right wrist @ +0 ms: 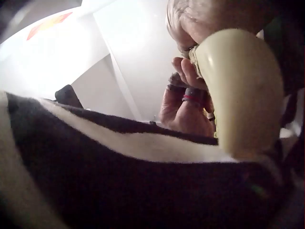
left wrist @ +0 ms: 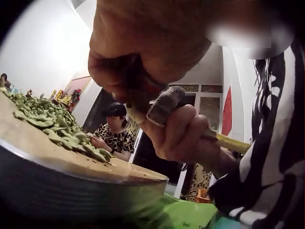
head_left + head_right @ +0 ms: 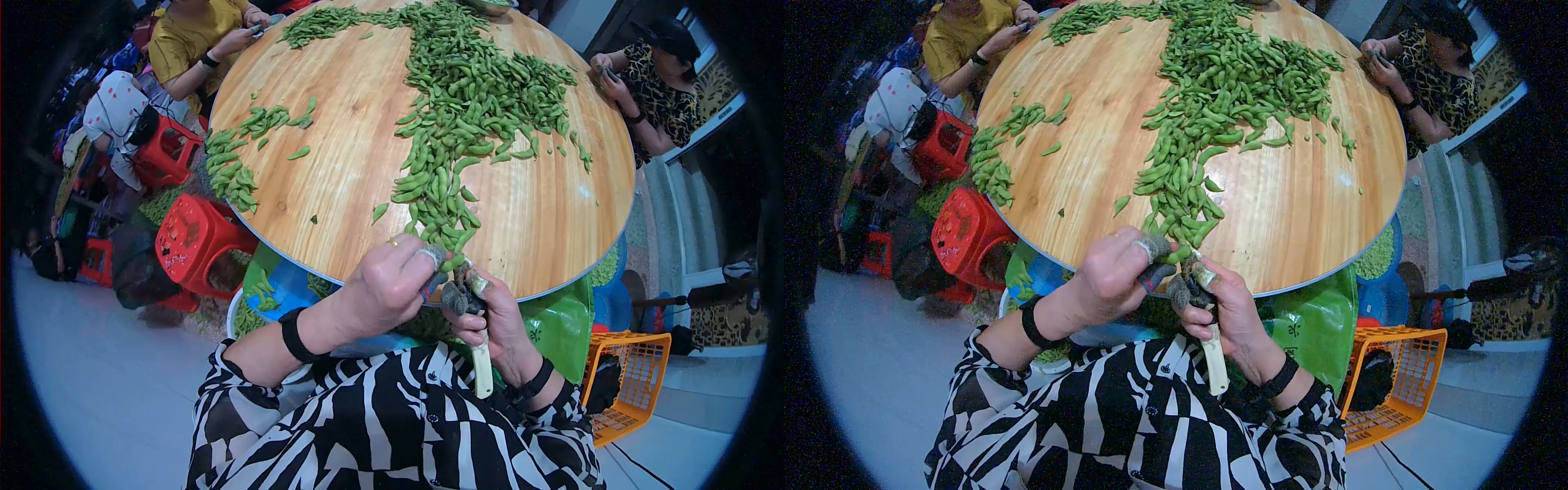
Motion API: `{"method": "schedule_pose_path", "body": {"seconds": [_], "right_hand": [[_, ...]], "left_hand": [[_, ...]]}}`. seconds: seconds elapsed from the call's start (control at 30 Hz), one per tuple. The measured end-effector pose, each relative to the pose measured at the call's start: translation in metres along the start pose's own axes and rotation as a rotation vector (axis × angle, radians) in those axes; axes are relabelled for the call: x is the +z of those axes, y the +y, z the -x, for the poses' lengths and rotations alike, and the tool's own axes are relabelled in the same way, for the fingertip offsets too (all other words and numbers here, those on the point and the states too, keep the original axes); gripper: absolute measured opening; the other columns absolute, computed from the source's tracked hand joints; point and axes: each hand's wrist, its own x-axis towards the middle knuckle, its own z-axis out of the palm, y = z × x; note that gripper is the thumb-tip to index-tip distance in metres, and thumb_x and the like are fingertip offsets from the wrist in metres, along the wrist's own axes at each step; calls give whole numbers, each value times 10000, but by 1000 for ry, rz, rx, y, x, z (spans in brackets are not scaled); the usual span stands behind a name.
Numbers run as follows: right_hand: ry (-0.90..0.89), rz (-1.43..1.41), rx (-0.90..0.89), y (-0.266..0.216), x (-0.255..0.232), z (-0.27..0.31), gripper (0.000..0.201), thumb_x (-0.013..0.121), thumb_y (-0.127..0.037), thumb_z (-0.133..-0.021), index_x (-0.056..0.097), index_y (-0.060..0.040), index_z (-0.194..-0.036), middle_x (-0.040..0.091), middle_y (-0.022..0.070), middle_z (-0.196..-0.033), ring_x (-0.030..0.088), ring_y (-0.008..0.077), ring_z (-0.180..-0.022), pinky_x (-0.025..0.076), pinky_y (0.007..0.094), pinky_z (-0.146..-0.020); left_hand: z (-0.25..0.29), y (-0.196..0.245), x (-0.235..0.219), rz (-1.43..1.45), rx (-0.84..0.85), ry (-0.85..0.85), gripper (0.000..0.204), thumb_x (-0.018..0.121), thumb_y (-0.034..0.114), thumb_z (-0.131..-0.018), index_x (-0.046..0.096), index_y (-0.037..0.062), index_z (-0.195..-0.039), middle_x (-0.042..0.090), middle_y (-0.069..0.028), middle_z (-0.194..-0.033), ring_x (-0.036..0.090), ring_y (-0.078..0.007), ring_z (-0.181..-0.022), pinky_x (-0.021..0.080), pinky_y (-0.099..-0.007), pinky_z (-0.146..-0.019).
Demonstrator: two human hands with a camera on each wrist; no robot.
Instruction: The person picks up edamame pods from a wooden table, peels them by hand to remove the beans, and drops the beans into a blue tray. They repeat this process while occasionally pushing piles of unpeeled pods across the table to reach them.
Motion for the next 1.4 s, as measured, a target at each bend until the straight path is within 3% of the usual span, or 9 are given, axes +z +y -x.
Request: {"method": "schedule_pose_path", "body": {"seconds": [0.07, 0.17, 0.23, 0.37, 0.53, 0.7, 1.2, 1.33, 1.4], "right_hand": [[25, 44, -15, 1, 5, 0, 380, 446, -232, -986, 438, -59, -1324, 561, 84, -807, 352, 63, -446, 321, 193, -359], [48, 176, -84, 5, 7, 0, 366, 435, -222, -991, 445, -50, -1314, 557, 79, -781, 371, 67, -450, 323, 195, -363], [43, 264, -136, 5, 6, 1, 356, 430, -215, -992, 455, -42, -1302, 555, 76, -764, 383, 69, -452, 325, 196, -364], [63, 519, -211, 2, 3, 3, 311, 435, -145, -978, 490, -10, -1253, 554, 71, -739, 450, 75, -473, 338, 200, -377], [207, 827, -245, 1, 2, 3, 238, 506, -91, -939, 518, 8, -1155, 566, 48, -775, 500, 64, -536, 374, 191, -445], [306, 1319, -835, 5, -1, -10, 263, 622, -59, -863, 513, 20, -1090, 583, 50, -790, 513, 105, -635, 439, 265, -572], [211, 1473, -374, -7, -5, 22, 212, 637, -70, -691, 507, 20, -832, 474, 168, -637, 529, 282, -568, 434, 364, -543], [211, 1560, -452, 1, 2, 23, 209, 638, -71, -692, 493, 20, -812, 473, 176, -640, 534, 305, -572, 434, 375, -537], [213, 1660, -531, 4, 6, 24, 213, 640, -74, -699, 483, 20, -810, 480, 188, -650, 532, 337, -581, 436, 381, -535]], "left_hand": [[2, 1, 2, -109, 27, -6, 236, 721, 80, -781, 628, -3, -982, 640, -135, -798, 607, -185, -645, 469, -322, -559], [-1, 2, 6, 364, -313, 98, 207, 716, 107, -801, 631, -1, -957, 636, -99, -736, 589, -153, -595, 458, -300, -537], [-7, 3, -1, 1022, -876, 45, 176, 705, 118, -822, 634, 11, -942, 632, -53, -718, 585, -108, -600, 443, -253, -522], [-6, -3, -2, 1398, -1064, -10, 116, 671, 102, -850, 648, 23, -933, 626, -16, -729, 546, -57, -606, 401, -193, -507], [-3, 10, 8, 892, -808, 14, 111, 634, 97, -879, 665, 18, -951, 640, -18, -758, 544, -41, -657, 427, -206, -550], [7, 12, 17, 567, -612, -70, 156, 611, 76, -889, 658, -19, -1004, 655, -21, -821, 577, -71, -751, 476, -240, -660], [22, 26, 20, 852, -793, -333, 196, 638, 13, -813, 620, -33, -1002, 629, -54, -803, 538, -65, -748, 475, -250, -656], [19, 33, 21, 570, -680, -349, 180, 625, -9, -778, 565, -41, -945, 591, -94, -756, 531, -91, -714, 463, -270, -624], [25, 31, 33, 666, -624, -180, 186, 579, -1, -730, 493, -30, -893, 539, -221, -692, 531, -358, -627, 435, -407, -594]]}}
